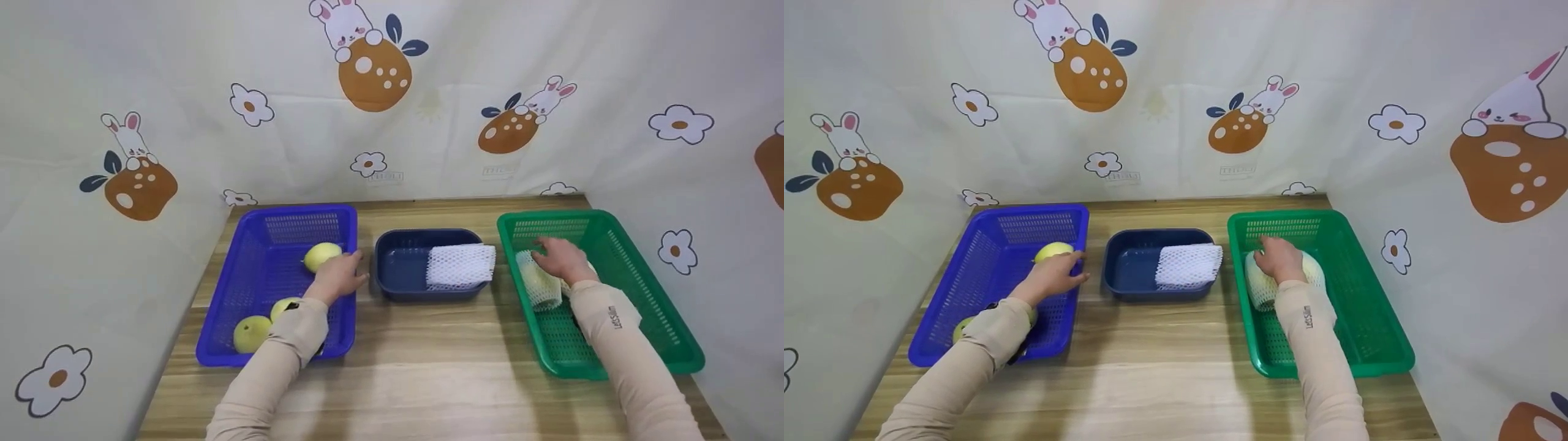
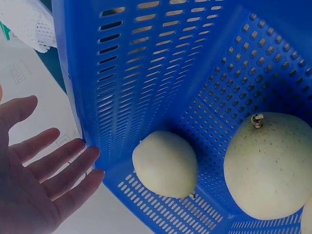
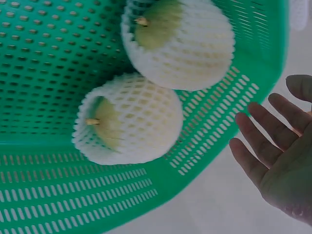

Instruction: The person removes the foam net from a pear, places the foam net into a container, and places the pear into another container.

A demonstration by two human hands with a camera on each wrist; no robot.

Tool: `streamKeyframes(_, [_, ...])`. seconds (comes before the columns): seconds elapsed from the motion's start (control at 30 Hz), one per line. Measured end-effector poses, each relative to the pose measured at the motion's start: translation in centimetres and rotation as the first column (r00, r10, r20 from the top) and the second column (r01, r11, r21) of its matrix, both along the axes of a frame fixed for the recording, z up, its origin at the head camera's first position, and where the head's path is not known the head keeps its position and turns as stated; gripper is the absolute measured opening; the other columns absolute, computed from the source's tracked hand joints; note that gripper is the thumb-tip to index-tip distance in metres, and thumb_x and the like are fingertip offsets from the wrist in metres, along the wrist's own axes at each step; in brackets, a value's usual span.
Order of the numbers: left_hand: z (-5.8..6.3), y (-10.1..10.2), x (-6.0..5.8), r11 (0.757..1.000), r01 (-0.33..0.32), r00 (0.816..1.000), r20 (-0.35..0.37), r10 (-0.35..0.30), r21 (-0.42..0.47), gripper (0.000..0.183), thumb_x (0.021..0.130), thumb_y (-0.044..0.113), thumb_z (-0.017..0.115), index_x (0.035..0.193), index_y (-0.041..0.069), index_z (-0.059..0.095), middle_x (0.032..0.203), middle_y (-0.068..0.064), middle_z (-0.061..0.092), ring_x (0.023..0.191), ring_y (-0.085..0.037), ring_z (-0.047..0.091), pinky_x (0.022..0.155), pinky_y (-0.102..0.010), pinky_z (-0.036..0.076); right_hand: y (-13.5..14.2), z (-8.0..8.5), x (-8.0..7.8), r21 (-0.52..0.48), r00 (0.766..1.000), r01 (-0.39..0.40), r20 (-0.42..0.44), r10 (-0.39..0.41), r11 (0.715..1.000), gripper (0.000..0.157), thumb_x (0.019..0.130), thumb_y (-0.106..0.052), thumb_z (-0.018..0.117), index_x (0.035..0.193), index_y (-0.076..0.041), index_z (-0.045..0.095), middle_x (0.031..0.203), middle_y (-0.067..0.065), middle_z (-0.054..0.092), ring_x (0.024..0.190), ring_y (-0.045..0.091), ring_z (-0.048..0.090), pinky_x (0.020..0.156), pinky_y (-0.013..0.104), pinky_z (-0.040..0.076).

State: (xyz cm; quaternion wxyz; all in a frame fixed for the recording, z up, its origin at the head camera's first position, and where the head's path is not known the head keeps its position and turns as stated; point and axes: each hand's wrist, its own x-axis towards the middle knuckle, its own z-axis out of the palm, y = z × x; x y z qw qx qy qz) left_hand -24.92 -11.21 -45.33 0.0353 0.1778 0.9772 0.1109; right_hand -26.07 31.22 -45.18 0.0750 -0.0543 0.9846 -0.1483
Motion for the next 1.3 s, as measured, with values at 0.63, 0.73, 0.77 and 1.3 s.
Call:
streamKeyframes(0.63, [-0.3, 0.1, 0.0, 0.999, -0.01, 1.0, -0.018, 0.009, -0.046, 0.04, 0.08, 0.028, 0.063, 0.109, 0.003, 0.054, 0.093, -0.014, 0.06, 0.08, -0.031, 0.058, 0.064, -0.044, 0.046, 0.6, -3.7, 0.5, -0.008, 0.977, -0.032, 0.21, 0.033, 0.999, 0.055, 0.09, -0.027, 0.041, 0.131, 0.008, 0.032, 0.126, 0.033, 0.035, 0.115, 0.046, 0.031, 0.092, 0.054, 0.027])
streamKeyframes(0.73, [-0.2, 0.0, 0.1, 0.999, -0.013, 1.0, -0.008, 0.013, -0.034, 0.04, 0.08, 0.028, 0.062, 0.11, 0.003, 0.053, 0.094, -0.015, 0.06, 0.082, -0.031, 0.058, 0.067, -0.044, 0.046, 0.3, -3.7, 0.7, 0.004, 0.97, -0.049, 0.24, 0.047, 0.999, 0.065, 0.083, -0.028, 0.051, 0.133, 0.007, 0.028, 0.128, 0.034, 0.031, 0.116, 0.047, 0.029, 0.091, 0.055, 0.026])
streamKeyframes(0.77, [-0.2, 0.1, 0.1, 0.999, -0.014, 1.0, -0.004, 0.014, -0.031, 0.04, 0.08, 0.027, 0.062, 0.11, 0.003, 0.053, 0.095, -0.015, 0.059, 0.083, -0.032, 0.058, 0.068, -0.044, 0.046, 0.2, -3.8, 0.7, 0.015, 0.967, -0.048, 0.249, 0.043, 0.999, 0.07, 0.081, -0.029, 0.055, 0.134, 0.006, 0.025, 0.129, 0.034, 0.03, 0.117, 0.048, 0.028, 0.092, 0.056, 0.025])
streamKeyframes(1.3, [-0.3, 0.1, 0.2, 0.998, -0.02, 1.0, -0.024, 0.018, -0.064, 0.037, 0.08, 0.03, 0.063, 0.105, 0.004, 0.055, 0.084, -0.011, 0.059, 0.072, -0.029, 0.058, 0.058, -0.042, 0.047, -0.5, -7.1, 1.2, 0.27, 0.996, -0.082, -0.015, 0.09, 0.959, 0.076, 0.071, -0.017, 0.071, 0.133, 0.001, 0.03, 0.111, 0.032, 0.04, 0.1, 0.048, 0.041, 0.086, 0.06, 0.028])
